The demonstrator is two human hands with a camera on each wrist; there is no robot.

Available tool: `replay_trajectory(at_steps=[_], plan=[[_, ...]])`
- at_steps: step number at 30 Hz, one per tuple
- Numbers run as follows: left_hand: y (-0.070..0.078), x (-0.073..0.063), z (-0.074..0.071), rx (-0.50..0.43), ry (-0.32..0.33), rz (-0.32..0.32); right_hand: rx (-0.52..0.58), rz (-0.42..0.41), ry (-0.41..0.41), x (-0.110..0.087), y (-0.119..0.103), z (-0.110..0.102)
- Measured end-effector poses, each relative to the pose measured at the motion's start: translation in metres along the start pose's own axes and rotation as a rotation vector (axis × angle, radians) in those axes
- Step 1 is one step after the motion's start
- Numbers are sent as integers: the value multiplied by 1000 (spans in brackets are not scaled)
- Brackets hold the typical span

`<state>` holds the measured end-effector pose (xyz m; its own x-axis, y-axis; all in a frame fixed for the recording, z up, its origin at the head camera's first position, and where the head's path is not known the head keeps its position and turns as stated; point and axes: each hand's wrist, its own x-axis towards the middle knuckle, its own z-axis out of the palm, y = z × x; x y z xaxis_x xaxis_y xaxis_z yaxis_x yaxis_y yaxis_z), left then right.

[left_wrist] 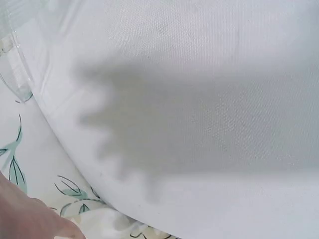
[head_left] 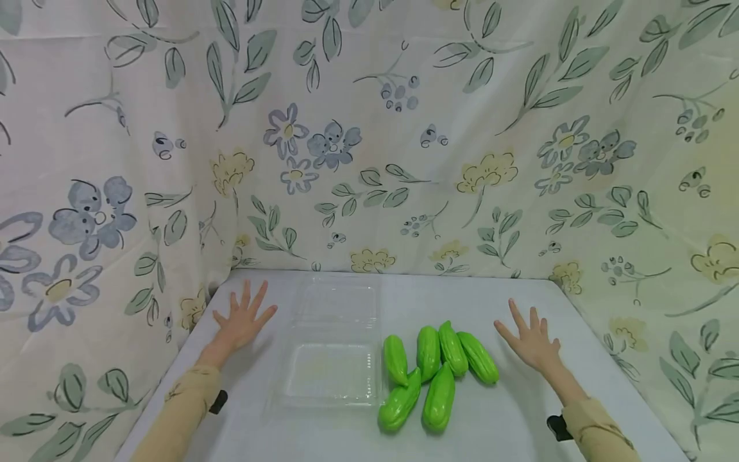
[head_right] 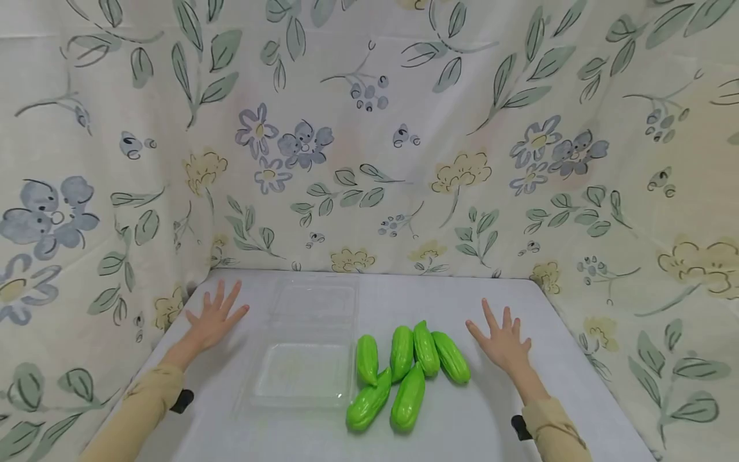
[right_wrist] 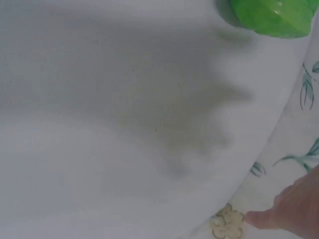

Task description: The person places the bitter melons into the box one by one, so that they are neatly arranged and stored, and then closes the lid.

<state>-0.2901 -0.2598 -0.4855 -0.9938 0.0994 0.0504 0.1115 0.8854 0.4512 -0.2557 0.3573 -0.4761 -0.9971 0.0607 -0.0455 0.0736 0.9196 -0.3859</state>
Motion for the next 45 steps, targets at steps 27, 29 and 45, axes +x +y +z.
replay_trajectory(at_steps=[27, 29, 45], plan=[[32, -9, 28, -414, -194, 120, 419, -147, -115, -7, -28, 34], [33, -10, 29, -446, -197, 131, 435, -139, -128, -7, -29, 36], [34, -14, 33, -521, -248, 155, 460, -61, -228, -6, -37, 40]])
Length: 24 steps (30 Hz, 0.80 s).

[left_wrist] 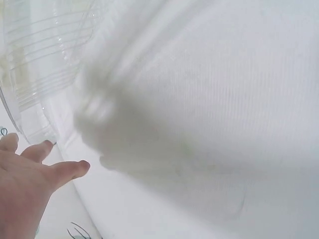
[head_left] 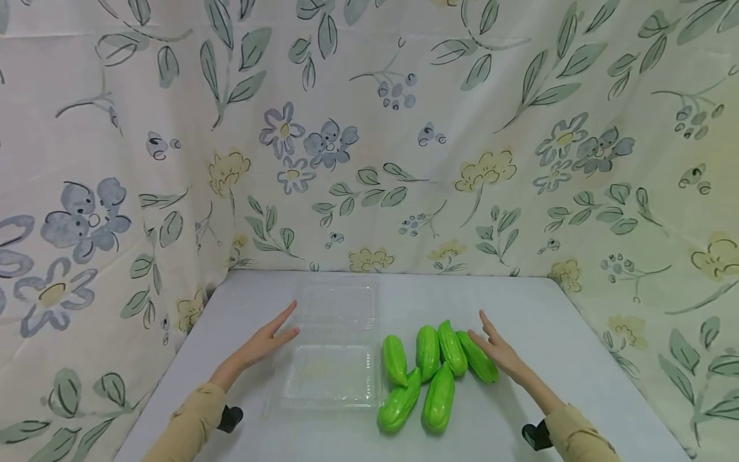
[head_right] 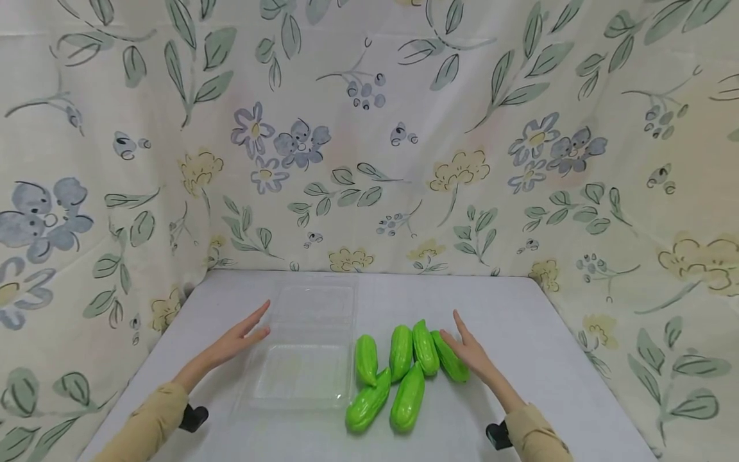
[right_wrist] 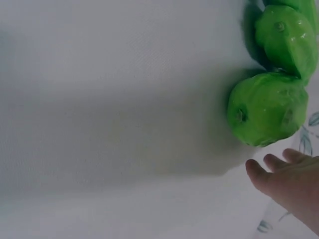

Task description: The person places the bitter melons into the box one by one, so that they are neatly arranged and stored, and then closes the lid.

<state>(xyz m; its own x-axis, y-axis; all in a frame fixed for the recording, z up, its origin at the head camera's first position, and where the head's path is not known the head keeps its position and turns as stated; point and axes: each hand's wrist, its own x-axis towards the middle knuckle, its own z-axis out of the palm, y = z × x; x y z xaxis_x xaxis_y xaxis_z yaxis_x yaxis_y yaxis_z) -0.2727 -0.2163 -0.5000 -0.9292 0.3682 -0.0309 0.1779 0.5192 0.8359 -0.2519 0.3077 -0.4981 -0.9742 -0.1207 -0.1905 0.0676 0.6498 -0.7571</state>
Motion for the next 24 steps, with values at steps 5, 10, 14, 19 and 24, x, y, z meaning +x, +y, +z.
replay_trajectory(at_steps=[5, 10, 14, 19, 24], plan=[[-4, 1, 5, -49, 10, 26, 7, 27, 11, 0, 6, 2], [-9, 4, 10, -116, 64, 55, 10, 30, 41, -1, 14, 5], [-11, 6, 13, -153, 99, 85, 5, 21, 68, -3, 18, 7], [-15, 7, 19, -176, 140, 119, -9, 16, 82, -8, 16, 7], [-19, 8, 25, -180, 206, 135, -13, 11, 98, -12, 15, 7]])
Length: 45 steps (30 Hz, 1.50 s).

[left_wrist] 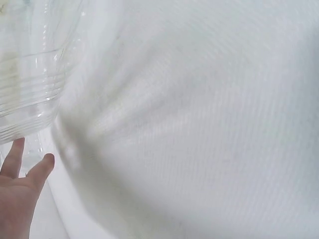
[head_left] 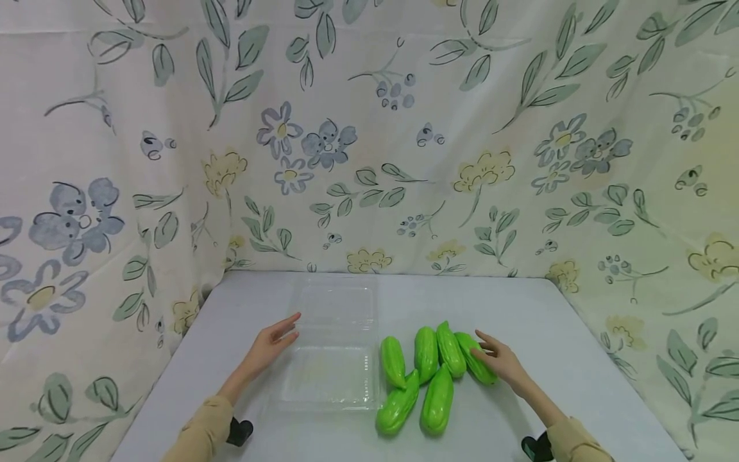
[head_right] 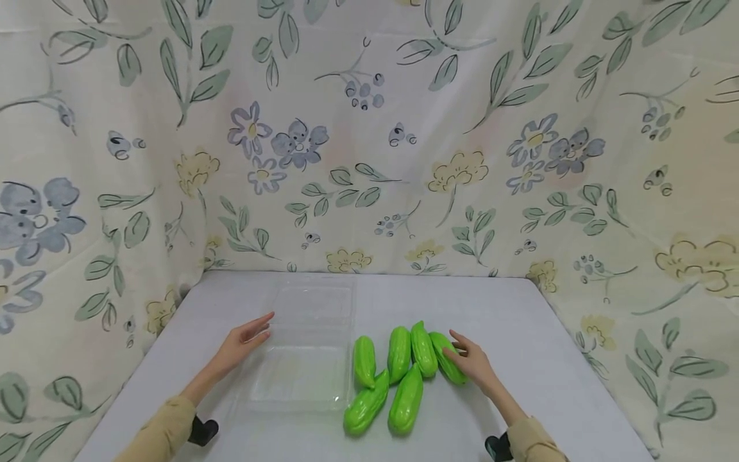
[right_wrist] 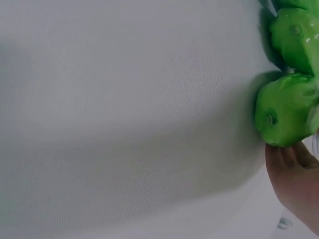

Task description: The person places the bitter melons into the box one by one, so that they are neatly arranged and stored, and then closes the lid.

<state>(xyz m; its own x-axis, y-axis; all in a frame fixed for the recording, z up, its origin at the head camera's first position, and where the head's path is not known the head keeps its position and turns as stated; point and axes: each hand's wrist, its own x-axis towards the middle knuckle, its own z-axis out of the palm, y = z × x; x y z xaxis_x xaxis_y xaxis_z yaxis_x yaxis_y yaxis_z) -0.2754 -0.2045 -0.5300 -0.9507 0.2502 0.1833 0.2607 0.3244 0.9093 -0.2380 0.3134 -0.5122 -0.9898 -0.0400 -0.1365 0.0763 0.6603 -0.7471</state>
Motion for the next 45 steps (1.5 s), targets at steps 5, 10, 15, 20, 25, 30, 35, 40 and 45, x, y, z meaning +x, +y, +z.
replay_trajectory(at_steps=[5, 10, 15, 20, 25, 30, 35, 40, 45], plan=[[-4, -1, 4, -35, 40, 29, -4, 17, 28, -1, 3, 2], [-4, -2, 6, -85, 57, 44, 2, 61, 42, -2, 4, 3], [-2, -3, 8, -76, 69, 20, 22, 90, 35, -2, 2, 2], [0, -4, 7, -63, 72, -7, 35, 111, 21, -2, -1, 2], [0, -4, 6, -56, 75, -17, 56, 118, 20, -2, -3, 2], [-2, -3, 6, -26, 80, -20, 62, 129, 28, -3, -3, 3], [-1, -3, 6, -11, 69, -25, 70, 143, 51, -4, -2, 5], [1, -3, 6, 17, 60, -19, 88, 146, 76, -4, 2, 8], [2, -3, 5, 27, 63, -20, 90, 141, 107, -5, 4, 11]])
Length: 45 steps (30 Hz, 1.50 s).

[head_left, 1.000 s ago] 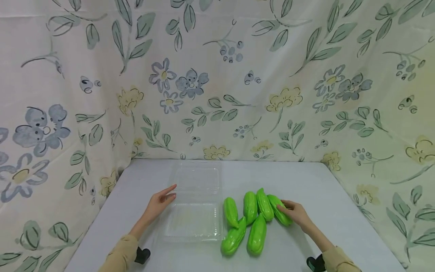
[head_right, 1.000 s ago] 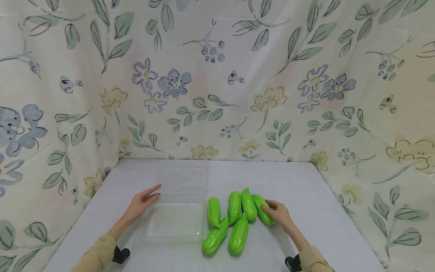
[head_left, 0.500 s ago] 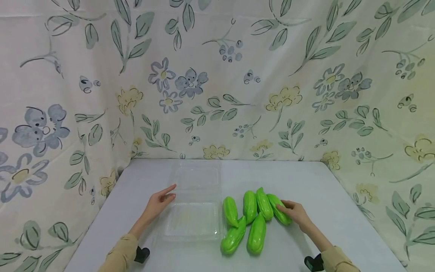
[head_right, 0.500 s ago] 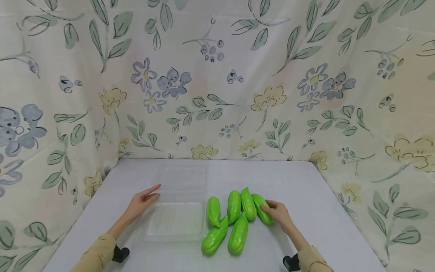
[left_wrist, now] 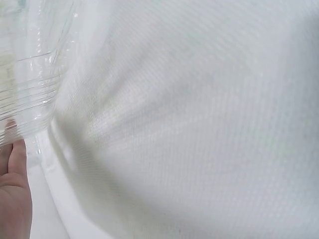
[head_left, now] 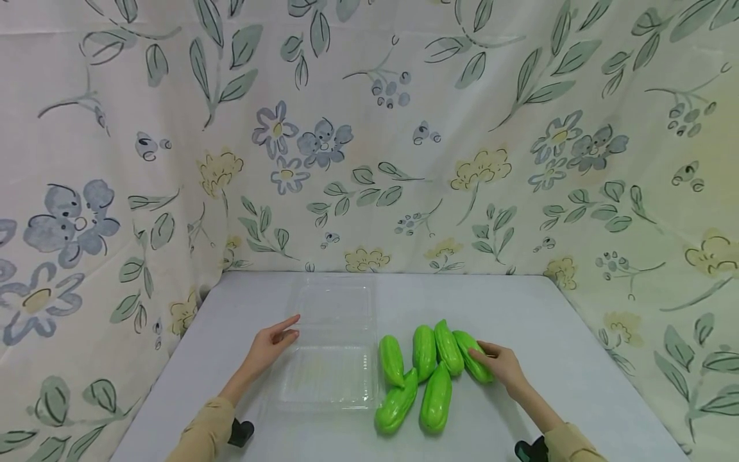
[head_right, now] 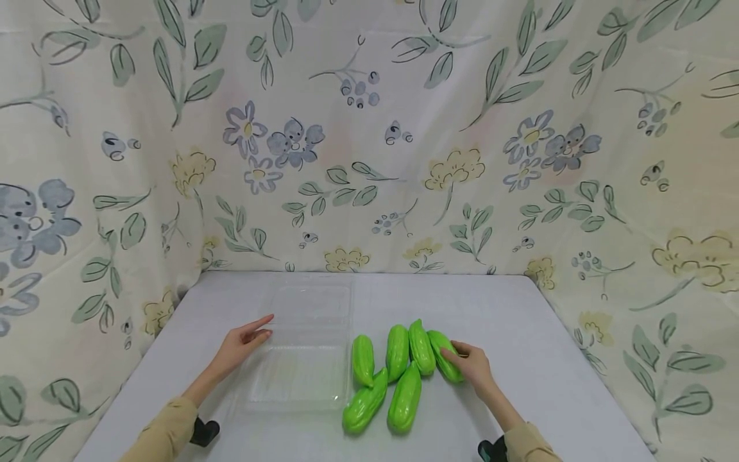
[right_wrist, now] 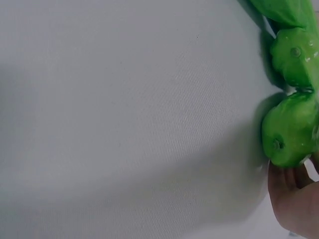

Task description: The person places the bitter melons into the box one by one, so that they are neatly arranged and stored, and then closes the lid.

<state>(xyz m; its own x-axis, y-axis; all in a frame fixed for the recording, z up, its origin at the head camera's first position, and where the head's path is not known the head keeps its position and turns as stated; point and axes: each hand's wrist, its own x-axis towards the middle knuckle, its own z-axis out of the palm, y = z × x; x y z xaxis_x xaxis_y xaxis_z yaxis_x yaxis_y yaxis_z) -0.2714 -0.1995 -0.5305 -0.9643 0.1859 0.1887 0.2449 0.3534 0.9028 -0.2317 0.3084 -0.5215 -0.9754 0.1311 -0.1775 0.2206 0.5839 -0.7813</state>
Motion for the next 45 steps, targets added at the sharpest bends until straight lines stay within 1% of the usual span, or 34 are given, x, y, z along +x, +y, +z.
replay_trajectory(at_steps=[8, 17, 24, 28, 32, 37, 40, 45], plan=[[-2, 0, 1, 19, 3, 5, 9, 19, 33, -4, -1, 0], [1, 1, 0, 43, 14, -13, 39, 60, 49, -8, -7, -4], [2, 1, 0, 70, 12, 19, 92, 69, 80, -10, -9, -6], [2, 1, 0, 82, 11, 8, 129, 85, 86, -12, -12, -6], [2, 2, -1, 75, 14, -16, 169, 98, 96, -15, -15, -6], [3, 2, -1, 83, 12, -18, 185, 99, 100, -15, -17, -6], [7, 0, 0, 90, 8, -16, 194, 102, 101, -15, -17, -5], [31, -5, -2, 79, -7, -7, 236, 112, 109, -16, -22, -6]])
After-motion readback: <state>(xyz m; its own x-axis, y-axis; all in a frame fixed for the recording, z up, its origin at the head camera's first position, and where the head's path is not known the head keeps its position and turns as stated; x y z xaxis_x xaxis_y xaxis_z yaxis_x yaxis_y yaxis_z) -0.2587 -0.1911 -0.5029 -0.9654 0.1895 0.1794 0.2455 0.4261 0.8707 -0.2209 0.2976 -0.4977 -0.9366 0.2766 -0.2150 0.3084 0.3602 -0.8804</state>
